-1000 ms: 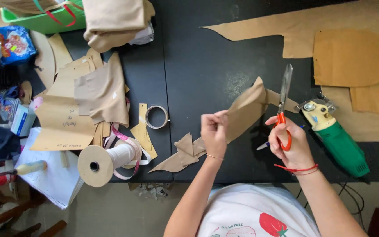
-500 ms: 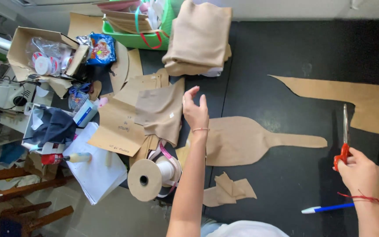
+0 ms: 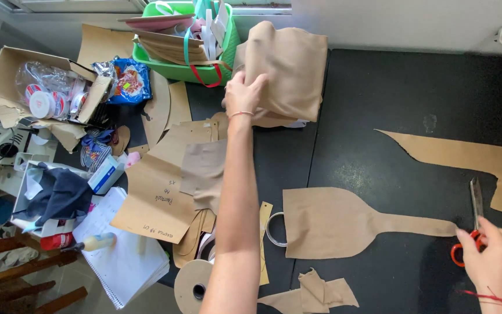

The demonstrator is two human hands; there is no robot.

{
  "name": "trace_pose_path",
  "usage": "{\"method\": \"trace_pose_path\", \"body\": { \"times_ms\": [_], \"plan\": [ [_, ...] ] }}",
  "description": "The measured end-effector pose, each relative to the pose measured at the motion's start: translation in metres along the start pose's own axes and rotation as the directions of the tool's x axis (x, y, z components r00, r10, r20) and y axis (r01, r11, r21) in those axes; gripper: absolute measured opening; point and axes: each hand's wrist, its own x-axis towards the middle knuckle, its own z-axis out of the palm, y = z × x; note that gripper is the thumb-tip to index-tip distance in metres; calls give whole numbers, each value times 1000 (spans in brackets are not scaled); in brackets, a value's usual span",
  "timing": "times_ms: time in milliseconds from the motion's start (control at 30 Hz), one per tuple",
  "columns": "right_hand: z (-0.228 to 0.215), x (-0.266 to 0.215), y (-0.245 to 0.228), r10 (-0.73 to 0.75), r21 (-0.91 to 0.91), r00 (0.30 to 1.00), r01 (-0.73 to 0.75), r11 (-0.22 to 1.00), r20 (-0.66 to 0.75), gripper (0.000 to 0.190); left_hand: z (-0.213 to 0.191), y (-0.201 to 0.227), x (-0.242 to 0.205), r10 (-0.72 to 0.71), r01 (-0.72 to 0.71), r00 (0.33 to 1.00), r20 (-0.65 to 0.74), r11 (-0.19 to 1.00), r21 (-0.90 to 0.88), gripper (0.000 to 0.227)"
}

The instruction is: The person uses a green electric fabric cutter to cut a large piece of beige fabric on a black table. They then use orange-handled scissors to trim the edges of the cut fabric pieces. Finally, they place a paper pattern on the fabric and trace its outline with a blue pen.

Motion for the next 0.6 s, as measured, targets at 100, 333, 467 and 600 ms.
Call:
{"method": "trace_pose_path", "body": {
  "times_ms": [100,333,467,600],
  "plan": [
    [-103,60,-140,13,837,983,-164,523,184,32,22,42,-48,456,-488,873,-174,796,-358,22],
    [-86,177,-205,-69,804,845,-527,-275,530,27,55,65,-139,711,-636,516,478,692,-343,29],
    [-98,188,-213,3,930,946,-320,179,325,50,53,30,-80,706,-689,700,108,708,-156,28],
    [-109,194,-216,-55,918,918,-395,-42,393,45,79,-11,-44,548,-488,835,-49,779,394,81]
  ]
}}
